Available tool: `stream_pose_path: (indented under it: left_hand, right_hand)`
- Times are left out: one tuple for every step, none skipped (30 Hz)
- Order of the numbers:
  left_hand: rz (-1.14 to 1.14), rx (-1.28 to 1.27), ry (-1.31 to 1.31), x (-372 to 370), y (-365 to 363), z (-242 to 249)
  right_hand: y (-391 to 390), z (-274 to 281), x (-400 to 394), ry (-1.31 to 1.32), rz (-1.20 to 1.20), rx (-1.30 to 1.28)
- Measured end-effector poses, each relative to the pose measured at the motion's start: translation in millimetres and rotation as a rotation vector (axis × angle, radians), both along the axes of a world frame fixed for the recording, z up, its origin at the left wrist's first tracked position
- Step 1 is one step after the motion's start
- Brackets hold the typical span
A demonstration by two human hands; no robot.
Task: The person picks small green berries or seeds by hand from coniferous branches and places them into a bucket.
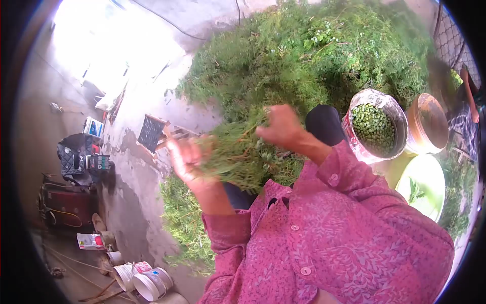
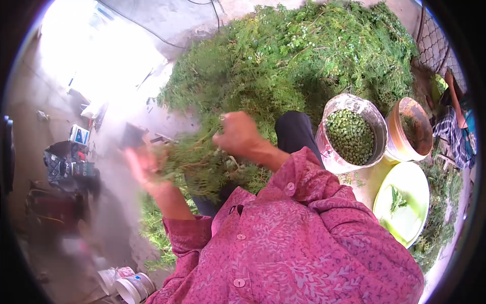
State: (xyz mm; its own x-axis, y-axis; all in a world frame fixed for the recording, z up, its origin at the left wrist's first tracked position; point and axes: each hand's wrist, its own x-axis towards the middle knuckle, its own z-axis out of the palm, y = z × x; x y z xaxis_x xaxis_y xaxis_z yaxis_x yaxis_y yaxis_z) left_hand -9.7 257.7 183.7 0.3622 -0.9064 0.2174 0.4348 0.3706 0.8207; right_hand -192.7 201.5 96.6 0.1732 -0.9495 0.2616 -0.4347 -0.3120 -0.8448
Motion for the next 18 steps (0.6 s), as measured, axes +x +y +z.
stream_pose_path:
  left_hand:
    - [-0.195, -0.189, 0.068, 26, -4, -7]
    - [-0.387, -0.377, 0.137, 46, -5, -10]
    - [-0.393, -0.479, 0.119, 55, -2, -7]
    - [-0.382, -0.482, 0.114, 69, -3, -10]
    - [-0.508, -0.559, 0.19, 91, -8, -22]
    - [-0.638, -0.633, 0.267, 122, -17, -39]
    - [-0.792, -0.619, 0.023, 190, -38, -82]
    - [-0.787, -0.62, 0.02, 162, -33, -66]
    - [-0.767, -0.604, 0.134, 105, -25, -37]
    - [-0.746, -0.587, 0.249, 70, -21, -23]
    - [-0.74, -0.587, 0.253, 65, -23, -27]
    - [-0.571, -0.536, 0.274, 63, -24, -34]
    - [-0.4, -0.486, 0.294, 59, -26, -40]
    - [-0.228, -0.44, 0.311, 53, -29, -44]
    - [0.043, -0.303, 0.344, 38, -28, -36]
    - [0.053, -0.301, 0.339, 33, -28, -36]
    - [-0.102, -0.34, 0.382, 31, -29, -35]
    - [-0.259, -0.381, 0.424, 31, -33, -33]
  right_hand:
    - [-3, -2, -11, 0.15, -0.141, -0.226]
    - [0, 1, -30, 0.072, -0.186, -0.173]
    - [2, 8, -52, -0.005, -0.224, -0.125]
    - [6, 10, -74, -0.085, -0.308, -0.167]
    - [6, 8, -98, -0.116, -0.434, -0.201]
    - [11, 13, -125, -0.17, -0.491, -0.147]
    - [14, 7, -157, -0.206, -0.524, -0.147]
    - [15, -7, -188, -0.194, -0.62, -0.171]
    - [28, 2, -202, 0.013, -0.797, -0.191]
    - [28, -22, -232, 0.277, -0.903, -0.166]
    - [31, -37, -251, 0.36, -0.906, 0.121]
    - [30, -98, -293, 0.672, -0.855, 0.026]
    - [40, -111, -305, 0.761, -0.805, 0.277]
    - [47, -123, -317, 0.752, -0.841, 0.256]
    - [51, -129, -321, 0.739, -0.873, 0.241]
    - [50, -129, -319, 0.738, -0.862, 0.242]
    - [51, -128, -318, 0.628, -0.862, 0.282]
    - [49, -123, -318, 0.516, -0.863, 0.316]
